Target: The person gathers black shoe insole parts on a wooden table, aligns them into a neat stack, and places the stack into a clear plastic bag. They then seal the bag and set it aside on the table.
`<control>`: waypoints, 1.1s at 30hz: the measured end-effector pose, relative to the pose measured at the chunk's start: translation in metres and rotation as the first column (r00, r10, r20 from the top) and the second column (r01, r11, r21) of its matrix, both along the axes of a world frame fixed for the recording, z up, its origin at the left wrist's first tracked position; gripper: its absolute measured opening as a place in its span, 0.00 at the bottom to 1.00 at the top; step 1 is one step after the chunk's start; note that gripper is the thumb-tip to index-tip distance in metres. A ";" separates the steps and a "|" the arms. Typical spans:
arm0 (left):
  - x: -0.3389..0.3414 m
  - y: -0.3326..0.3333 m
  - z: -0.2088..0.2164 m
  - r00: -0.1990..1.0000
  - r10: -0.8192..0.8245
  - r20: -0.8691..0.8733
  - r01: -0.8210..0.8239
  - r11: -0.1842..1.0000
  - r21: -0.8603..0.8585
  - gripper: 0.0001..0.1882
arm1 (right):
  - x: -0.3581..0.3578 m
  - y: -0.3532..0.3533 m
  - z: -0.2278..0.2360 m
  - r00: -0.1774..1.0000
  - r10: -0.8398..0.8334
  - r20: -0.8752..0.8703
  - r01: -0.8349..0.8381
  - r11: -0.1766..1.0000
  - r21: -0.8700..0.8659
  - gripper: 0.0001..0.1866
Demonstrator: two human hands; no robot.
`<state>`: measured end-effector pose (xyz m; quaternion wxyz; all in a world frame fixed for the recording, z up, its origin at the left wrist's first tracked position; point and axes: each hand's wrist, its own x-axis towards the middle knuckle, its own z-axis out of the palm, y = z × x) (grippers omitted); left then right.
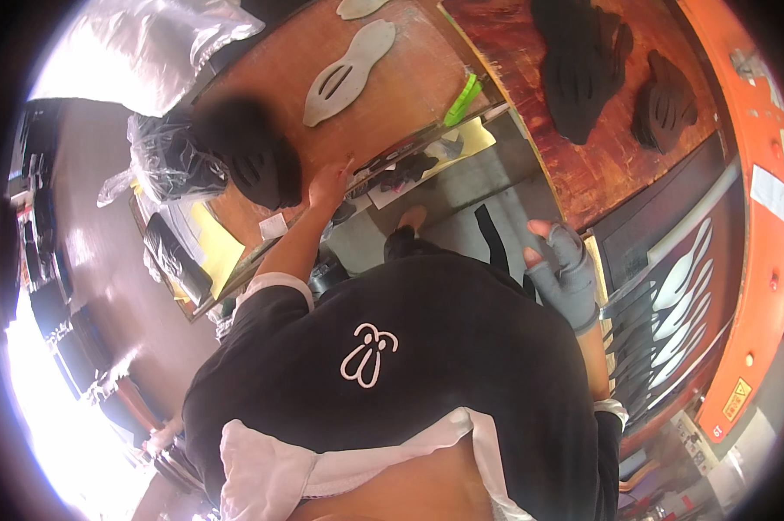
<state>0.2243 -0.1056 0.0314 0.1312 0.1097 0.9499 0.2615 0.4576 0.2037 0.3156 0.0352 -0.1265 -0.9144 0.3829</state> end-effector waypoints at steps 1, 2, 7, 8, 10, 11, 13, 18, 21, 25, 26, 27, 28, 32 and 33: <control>0.000 -0.001 0.001 0.997 -0.010 0.076 0.013 0.999 -0.036 0.19 | -0.004 -0.003 0.001 1.000 0.005 -0.018 -0.006 1.000 -0.030 0.17; 0.000 -0.003 0.001 0.989 -0.020 0.149 0.031 0.997 -0.068 0.19 | -0.007 -0.006 0.002 1.000 0.005 -0.015 -0.006 0.999 -0.035 0.17; 0.004 -0.008 0.000 0.969 -0.095 0.230 0.141 0.971 -0.195 0.17 | -0.006 -0.021 -0.009 0.988 -0.153 0.031 0.154 0.921 -0.357 0.16; 0.005 -0.008 -0.001 0.968 -0.114 0.222 0.158 0.969 -0.192 0.17 | -0.005 -0.023 -0.011 0.986 -0.166 0.010 0.157 0.904 -0.398 0.16; 0.007 -0.007 -0.001 0.967 -0.166 0.194 0.206 0.957 -0.206 0.14 | -0.008 -0.023 -0.010 0.996 -0.091 -0.012 0.080 0.925 -0.371 0.16; 0.008 -0.006 -0.002 0.964 -0.200 0.175 0.237 0.945 -0.224 0.13 | -0.012 -0.022 -0.004 1.000 -0.002 -0.007 -0.001 0.954 -0.300 0.16; 0.008 -0.005 -0.002 0.948 -0.263 0.178 0.308 0.900 -0.310 0.12 | -0.024 -0.019 0.017 0.989 0.150 -0.002 -0.145 0.952 -0.269 0.15; 0.006 0.001 0.011 0.943 -0.321 0.087 0.330 0.868 -0.370 0.14 | -0.059 -0.045 0.098 0.807 0.451 -0.382 -0.584 0.505 -0.636 0.18; 0.000 0.022 0.031 0.811 -0.554 0.187 0.580 0.721 -0.379 0.14 | -0.053 -0.080 0.125 0.624 0.390 -0.677 -0.773 0.182 -0.608 0.15; 0.013 0.053 0.066 0.888 -0.448 0.109 0.415 0.880 0.233 0.15 | -0.051 -0.101 0.142 0.552 0.274 -0.788 -0.833 0.228 -0.504 0.14; 0.015 0.057 0.074 0.880 -0.459 0.121 0.416 0.868 0.271 0.16 | -0.050 -0.106 0.144 0.563 0.294 -0.773 -0.826 0.231 -0.513 0.14; 0.018 0.061 0.080 0.868 -0.485 0.105 0.440 0.850 0.290 0.16 | -0.050 -0.109 0.146 0.577 0.309 -0.756 -0.816 0.230 -0.530 0.14; 0.021 0.063 0.084 0.855 -0.510 0.093 0.462 0.832 0.308 0.15 | -0.049 -0.114 0.147 0.594 0.323 -0.737 -0.804 0.228 -0.549 0.13; 0.029 0.066 0.088 0.811 -0.577 0.103 0.523 0.792 0.315 0.15 | -0.045 -0.135 0.142 0.558 0.102 -0.823 -0.810 0.281 -0.514 0.13; 0.030 0.066 0.088 0.803 -0.585 0.115 0.530 0.788 0.312 0.15 | -0.043 -0.136 0.138 0.558 0.107 -0.823 -0.812 0.276 -0.514 0.13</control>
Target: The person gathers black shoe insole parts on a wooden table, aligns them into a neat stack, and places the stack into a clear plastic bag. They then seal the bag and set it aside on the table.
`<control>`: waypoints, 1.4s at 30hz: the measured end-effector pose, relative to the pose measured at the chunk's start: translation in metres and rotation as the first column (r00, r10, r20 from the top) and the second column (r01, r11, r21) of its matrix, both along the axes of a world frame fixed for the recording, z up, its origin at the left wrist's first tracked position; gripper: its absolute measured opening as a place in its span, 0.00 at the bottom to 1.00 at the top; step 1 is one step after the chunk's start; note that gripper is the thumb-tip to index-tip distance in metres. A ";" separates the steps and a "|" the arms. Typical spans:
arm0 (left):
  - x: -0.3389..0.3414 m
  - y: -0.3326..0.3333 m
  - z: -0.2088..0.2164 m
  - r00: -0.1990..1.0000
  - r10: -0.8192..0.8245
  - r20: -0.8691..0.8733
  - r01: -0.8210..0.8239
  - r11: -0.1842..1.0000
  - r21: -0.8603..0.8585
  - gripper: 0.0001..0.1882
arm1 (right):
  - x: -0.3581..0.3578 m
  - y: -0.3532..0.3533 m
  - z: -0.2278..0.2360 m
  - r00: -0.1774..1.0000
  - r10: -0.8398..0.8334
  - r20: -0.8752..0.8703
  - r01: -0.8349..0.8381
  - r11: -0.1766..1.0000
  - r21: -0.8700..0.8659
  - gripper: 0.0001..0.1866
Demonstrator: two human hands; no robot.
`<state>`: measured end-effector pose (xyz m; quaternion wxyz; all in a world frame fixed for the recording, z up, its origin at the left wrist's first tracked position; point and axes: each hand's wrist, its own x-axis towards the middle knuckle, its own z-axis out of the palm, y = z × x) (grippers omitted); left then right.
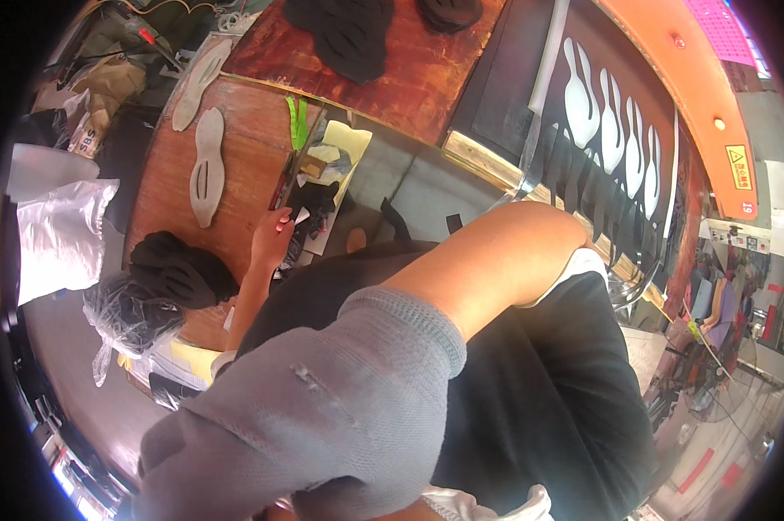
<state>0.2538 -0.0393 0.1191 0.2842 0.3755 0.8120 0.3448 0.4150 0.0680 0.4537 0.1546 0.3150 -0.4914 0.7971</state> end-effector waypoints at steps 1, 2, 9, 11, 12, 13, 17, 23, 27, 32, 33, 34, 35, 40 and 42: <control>0.000 0.001 -0.001 1.000 -0.017 0.009 0.017 1.000 0.005 0.15 | 0.002 0.001 -0.002 1.000 0.004 0.006 -0.004 1.000 0.001 0.13; 0.001 0.001 -0.001 0.999 -0.029 0.017 0.029 1.000 0.010 0.16 | 0.004 0.003 -0.004 1.000 0.007 0.007 -0.007 1.000 -0.004 0.13; 0.004 0.009 -0.002 0.998 -0.053 0.038 0.049 0.993 0.106 0.15 | 0.004 0.004 -0.003 1.000 0.014 0.022 -0.013 0.999 -0.034 0.13; 0.006 0.010 -0.003 0.998 -0.062 0.031 0.061 0.997 0.047 0.16 | 0.002 0.004 -0.002 1.000 0.013 0.025 -0.012 0.999 -0.041 0.14; 0.007 0.009 -0.004 0.997 -0.070 0.027 0.069 0.997 0.045 0.16 | 0.002 0.004 -0.002 0.999 0.012 0.030 -0.010 0.999 -0.045 0.14; 0.007 0.009 -0.004 0.996 -0.080 0.030 0.079 0.997 0.024 0.16 | 0.001 0.004 -0.002 0.999 0.009 0.035 -0.007 0.999 -0.046 0.14; 0.007 0.009 -0.004 0.995 -0.097 0.021 0.096 0.995 0.034 0.16 | 0.001 0.002 -0.003 0.999 0.003 0.048 -0.001 0.999 -0.043 0.14; 0.008 0.009 -0.003 0.996 -0.087 0.021 0.086 0.995 0.055 0.16 | 0.001 0.001 -0.003 0.998 -0.004 0.067 0.006 0.999 -0.033 0.15; 0.010 0.012 -0.006 0.994 -0.050 0.096 0.047 0.998 0.033 0.16 | 0.002 -0.002 0.015 0.986 -0.108 0.127 0.112 0.993 -0.025 0.15; 0.016 0.015 -0.004 0.996 -0.086 0.032 0.087 0.996 -0.007 0.15 | 0.006 -0.048 0.039 0.573 -0.786 0.231 0.792 0.604 0.091 0.06; 0.017 0.016 -0.002 0.995 -0.098 -0.002 0.098 0.995 -0.007 0.15 | 0.005 -0.050 0.037 0.661 -0.736 0.148 0.741 0.671 0.024 0.06; 0.018 0.017 0.000 0.994 -0.110 -0.025 0.109 0.994 -0.026 0.15 | 0.001 -0.046 0.030 0.739 -0.670 0.064 0.673 0.739 -0.032 0.08; 0.020 0.018 0.002 0.991 -0.122 -0.058 0.120 0.992 -0.032 0.15 | 0.003 -0.052 0.034 0.726 -0.652 0.219 0.676 0.734 -0.055 0.10; 0.025 0.018 0.009 0.989 -0.142 -0.036 0.140 0.989 -0.056 0.15 | 0.000 -0.021 0.014 0.974 -0.223 -0.043 0.222 0.975 -0.026 0.16; 0.026 0.015 0.009 0.989 -0.146 -0.032 0.145 0.989 -0.037 0.15 | 0.006 -0.029 0.013 0.987 -0.138 0.077 0.149 0.974 -0.173 0.16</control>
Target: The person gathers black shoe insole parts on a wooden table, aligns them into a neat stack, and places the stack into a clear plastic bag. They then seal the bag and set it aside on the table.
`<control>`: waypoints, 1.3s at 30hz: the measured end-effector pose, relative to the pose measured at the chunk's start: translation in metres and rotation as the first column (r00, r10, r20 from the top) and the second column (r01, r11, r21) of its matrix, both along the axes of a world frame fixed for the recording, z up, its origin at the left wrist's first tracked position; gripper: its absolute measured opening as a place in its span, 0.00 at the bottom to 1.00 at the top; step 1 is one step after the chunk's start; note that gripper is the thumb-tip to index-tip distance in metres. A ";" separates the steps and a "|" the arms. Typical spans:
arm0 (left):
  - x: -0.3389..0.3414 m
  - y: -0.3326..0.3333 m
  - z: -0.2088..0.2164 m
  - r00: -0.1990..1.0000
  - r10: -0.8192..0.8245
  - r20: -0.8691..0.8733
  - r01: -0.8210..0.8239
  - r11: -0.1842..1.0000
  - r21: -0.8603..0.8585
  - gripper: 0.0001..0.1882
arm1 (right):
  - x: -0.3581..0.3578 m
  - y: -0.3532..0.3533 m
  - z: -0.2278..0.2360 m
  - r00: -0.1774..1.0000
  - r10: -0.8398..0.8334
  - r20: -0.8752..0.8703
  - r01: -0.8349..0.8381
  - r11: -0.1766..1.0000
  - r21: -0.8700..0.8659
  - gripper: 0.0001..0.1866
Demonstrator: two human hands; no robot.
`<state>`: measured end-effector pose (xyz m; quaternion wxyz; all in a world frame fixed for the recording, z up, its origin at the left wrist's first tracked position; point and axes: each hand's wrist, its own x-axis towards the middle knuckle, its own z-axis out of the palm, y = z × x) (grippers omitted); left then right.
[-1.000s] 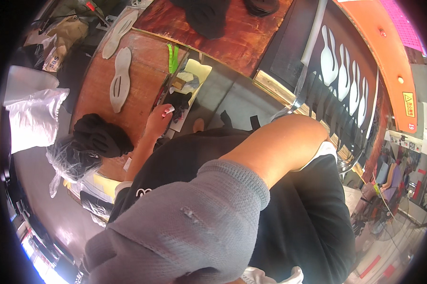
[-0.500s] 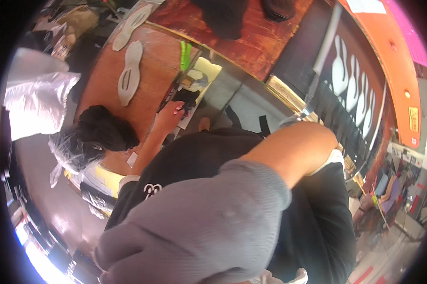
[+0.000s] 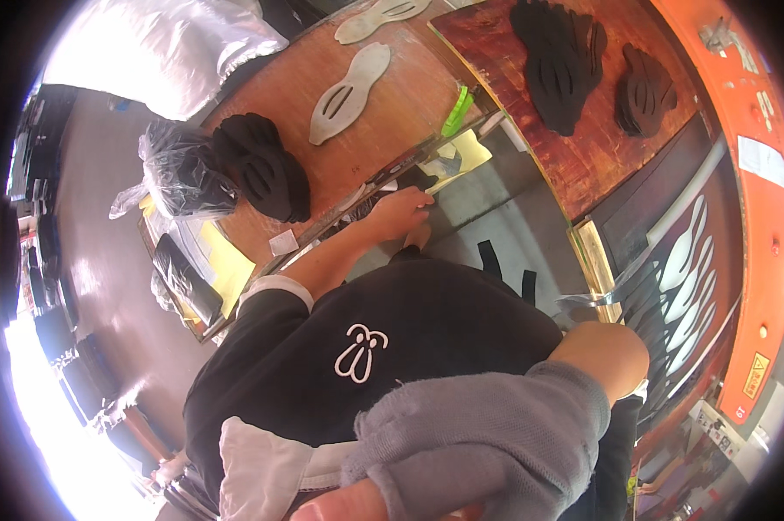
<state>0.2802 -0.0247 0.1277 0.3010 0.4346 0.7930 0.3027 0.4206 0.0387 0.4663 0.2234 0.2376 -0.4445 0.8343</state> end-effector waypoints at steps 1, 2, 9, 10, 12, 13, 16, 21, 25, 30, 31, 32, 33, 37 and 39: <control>0.000 -0.003 -0.001 1.000 0.005 0.020 -0.004 0.999 -0.032 0.15 | -0.001 0.000 -0.004 1.000 0.027 0.011 -0.026 0.999 -0.044 0.15; 0.000 -0.006 -0.002 1.000 -0.003 0.014 0.003 0.999 -0.038 0.15 | 0.000 -0.004 -0.003 0.998 0.054 0.021 -0.052 0.995 -0.090 0.15; -0.003 -0.035 -0.018 0.999 -0.037 -0.018 0.036 0.999 -0.015 0.15 | -0.007 0.032 0.008 0.982 0.071 -0.175 -0.034 0.977 0.208 0.14; -0.005 -0.037 -0.019 0.999 -0.040 -0.037 0.039 0.999 -0.008 0.15 | -0.010 0.043 0.010 0.952 0.210 -0.222 -0.149 0.953 0.265 0.12; -0.013 -0.038 -0.020 0.997 -0.076 0.010 0.076 0.997 0.013 0.16 | -0.013 0.057 0.016 0.895 0.342 -0.286 -0.232 0.905 0.357 0.10; -0.018 -0.036 -0.019 0.995 -0.095 0.030 0.093 0.994 0.066 0.17 | -0.010 0.059 0.018 0.888 0.332 -0.319 -0.198 0.901 0.386 0.10; -0.037 -0.015 -0.004 0.979 -0.131 0.159 0.119 0.989 0.085 0.18 | 0.000 0.081 0.017 0.891 0.342 -0.300 -0.136 0.829 0.542 0.16; -0.064 0.076 0.049 0.894 -0.086 0.440 -0.006 0.979 0.202 0.24 | 0.027 0.121 -0.027 0.954 -0.280 0.108 0.157 0.771 0.617 0.16; -0.074 0.171 0.087 0.808 -0.018 0.589 -0.258 0.888 0.381 0.29 | 0.014 0.185 -0.107 0.434 -0.516 0.739 0.335 0.853 0.399 0.28; -0.078 0.252 0.099 0.646 0.199 0.736 -0.501 0.839 0.213 0.33 | -0.034 0.277 -0.205 0.131 -0.727 0.674 0.353 0.669 0.654 0.42; -0.076 0.260 0.099 0.595 0.236 0.769 -0.559 0.809 0.184 0.33 | -0.049 0.292 -0.214 0.078 -0.715 0.695 0.351 0.672 0.652 0.44; -0.074 0.265 0.099 0.617 0.181 0.766 -0.581 0.762 0.288 0.33 | -0.063 0.306 -0.220 0.030 -0.701 0.713 0.359 0.673 0.647 0.46; -0.072 0.267 0.099 0.560 0.182 0.808 -0.618 0.741 0.262 0.33 | -0.077 0.317 -0.222 0.037 -0.724 0.688 0.338 0.657 0.674 0.45; -0.078 0.270 0.103 0.521 0.328 0.788 -0.620 0.780 0.086 0.31 | -0.118 0.341 -0.220 -0.051 -0.804 0.593 0.141 0.582 0.801 0.36; -0.085 0.271 0.104 0.426 0.227 0.876 -0.605 0.791 0.089 0.31 | -0.125 0.347 -0.218 -0.192 -0.735 0.651 0.167 0.629 0.759 0.35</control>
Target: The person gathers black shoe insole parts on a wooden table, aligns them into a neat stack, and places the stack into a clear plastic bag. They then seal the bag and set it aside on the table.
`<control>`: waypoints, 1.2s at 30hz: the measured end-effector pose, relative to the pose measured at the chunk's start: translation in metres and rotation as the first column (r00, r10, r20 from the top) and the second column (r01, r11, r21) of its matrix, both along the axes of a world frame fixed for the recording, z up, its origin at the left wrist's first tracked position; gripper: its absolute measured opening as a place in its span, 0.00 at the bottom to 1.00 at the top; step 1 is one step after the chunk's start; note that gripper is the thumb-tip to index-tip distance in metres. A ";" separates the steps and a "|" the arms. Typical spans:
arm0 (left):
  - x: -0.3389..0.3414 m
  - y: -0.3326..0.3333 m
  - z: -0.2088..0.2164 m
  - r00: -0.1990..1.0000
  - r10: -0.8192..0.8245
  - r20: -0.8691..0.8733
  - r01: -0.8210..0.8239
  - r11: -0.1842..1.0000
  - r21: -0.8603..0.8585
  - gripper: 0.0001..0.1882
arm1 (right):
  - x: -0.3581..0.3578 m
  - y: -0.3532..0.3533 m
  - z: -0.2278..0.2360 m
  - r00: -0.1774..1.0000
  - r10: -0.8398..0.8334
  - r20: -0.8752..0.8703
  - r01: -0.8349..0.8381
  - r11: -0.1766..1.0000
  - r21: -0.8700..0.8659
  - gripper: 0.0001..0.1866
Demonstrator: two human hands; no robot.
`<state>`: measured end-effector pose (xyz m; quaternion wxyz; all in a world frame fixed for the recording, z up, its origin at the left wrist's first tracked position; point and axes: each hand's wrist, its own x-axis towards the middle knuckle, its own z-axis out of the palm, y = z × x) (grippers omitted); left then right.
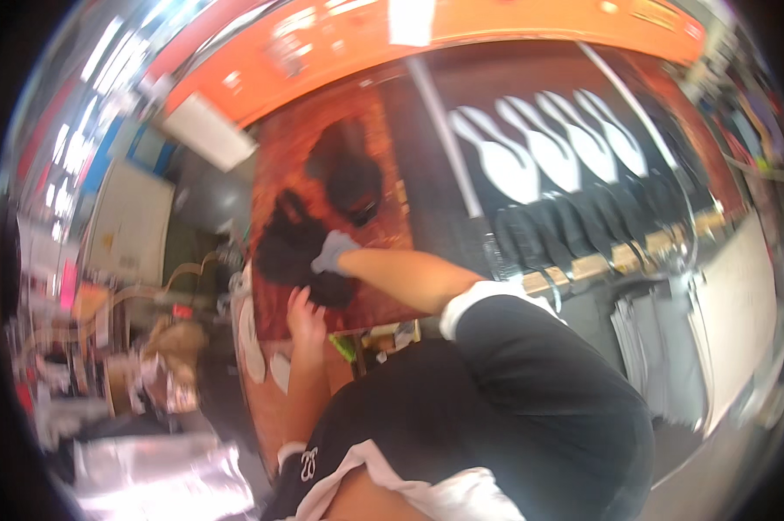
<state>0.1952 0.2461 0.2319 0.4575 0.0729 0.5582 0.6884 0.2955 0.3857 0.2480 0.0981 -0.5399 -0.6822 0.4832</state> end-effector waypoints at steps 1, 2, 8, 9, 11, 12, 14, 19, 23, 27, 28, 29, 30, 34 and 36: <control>-0.003 0.002 0.000 0.999 -0.014 0.038 0.014 1.000 0.021 0.30 | 0.000 0.002 0.000 0.988 -0.014 -0.152 0.002 0.997 -0.083 0.36; -0.006 0.001 -0.001 0.998 -0.061 0.034 0.059 0.997 0.045 0.29 | -0.003 0.002 0.001 0.986 0.024 -0.164 -0.035 0.997 -0.064 0.37; -0.022 0.001 -0.014 0.983 -0.183 -0.013 0.183 0.983 -0.004 0.28 | -0.030 0.003 0.002 0.996 0.085 -0.001 -0.082 0.970 0.229 0.38; -0.027 0.002 -0.015 0.970 -0.243 -0.029 0.244 0.969 0.034 0.28 | -0.034 0.006 0.002 0.993 0.088 -0.079 -0.082 0.993 0.083 0.38; -0.042 -0.001 -0.012 0.953 -0.303 0.023 0.300 0.951 0.072 0.29 | -0.036 0.010 0.005 0.999 0.046 -0.022 -0.046 0.998 -0.039 0.38; -0.047 0.000 -0.012 0.949 -0.313 0.035 0.310 0.948 0.078 0.30 | -0.035 0.009 0.007 0.999 0.051 -0.016 -0.052 0.998 -0.039 0.38; -0.055 -0.005 -0.010 0.919 -0.394 -0.020 0.394 0.917 0.056 0.30 | -0.027 0.009 0.014 0.999 0.032 0.015 -0.032 0.999 0.008 0.38; -0.060 -0.002 0.019 0.607 -0.237 -0.759 0.436 0.898 0.068 0.36 | -0.007 -0.010 0.056 0.958 0.243 0.153 -0.285 0.857 0.429 0.28; -0.089 0.051 0.078 -0.490 0.017 -0.872 0.481 0.839 -0.254 0.48 | 0.012 -0.027 0.086 0.900 0.256 0.353 -0.436 0.552 0.710 0.19; -0.098 0.085 0.095 -0.679 -0.067 -0.731 0.524 0.653 -0.547 0.48 | 0.041 -0.060 0.068 0.905 0.133 0.405 -0.402 0.580 0.709 0.22; -0.097 0.087 0.093 -0.670 -0.032 -0.741 0.574 0.611 -0.545 0.46 | 0.044 -0.069 0.059 0.892 0.111 0.438 -0.407 0.619 0.672 0.22; -0.096 0.087 0.088 -0.685 -0.055 -0.727 0.582 0.560 -0.590 0.44 | 0.045 -0.075 0.050 0.937 0.104 0.333 -0.332 0.558 0.760 0.23; -0.096 0.086 0.082 -0.691 -0.068 -0.719 0.587 0.528 -0.614 0.42 | 0.046 -0.082 0.043 0.956 0.084 0.279 -0.279 0.544 0.791 0.24; -0.096 0.091 0.067 -0.650 -0.203 -0.733 0.606 0.444 -0.660 0.28 | 0.040 -0.076 0.043 0.978 0.074 0.197 -0.190 0.712 0.676 0.21; -0.100 0.099 0.068 -0.578 -0.176 -0.797 0.634 0.519 -0.574 0.23 | 0.040 -0.058 0.059 0.974 0.063 0.216 -0.171 0.835 0.524 0.16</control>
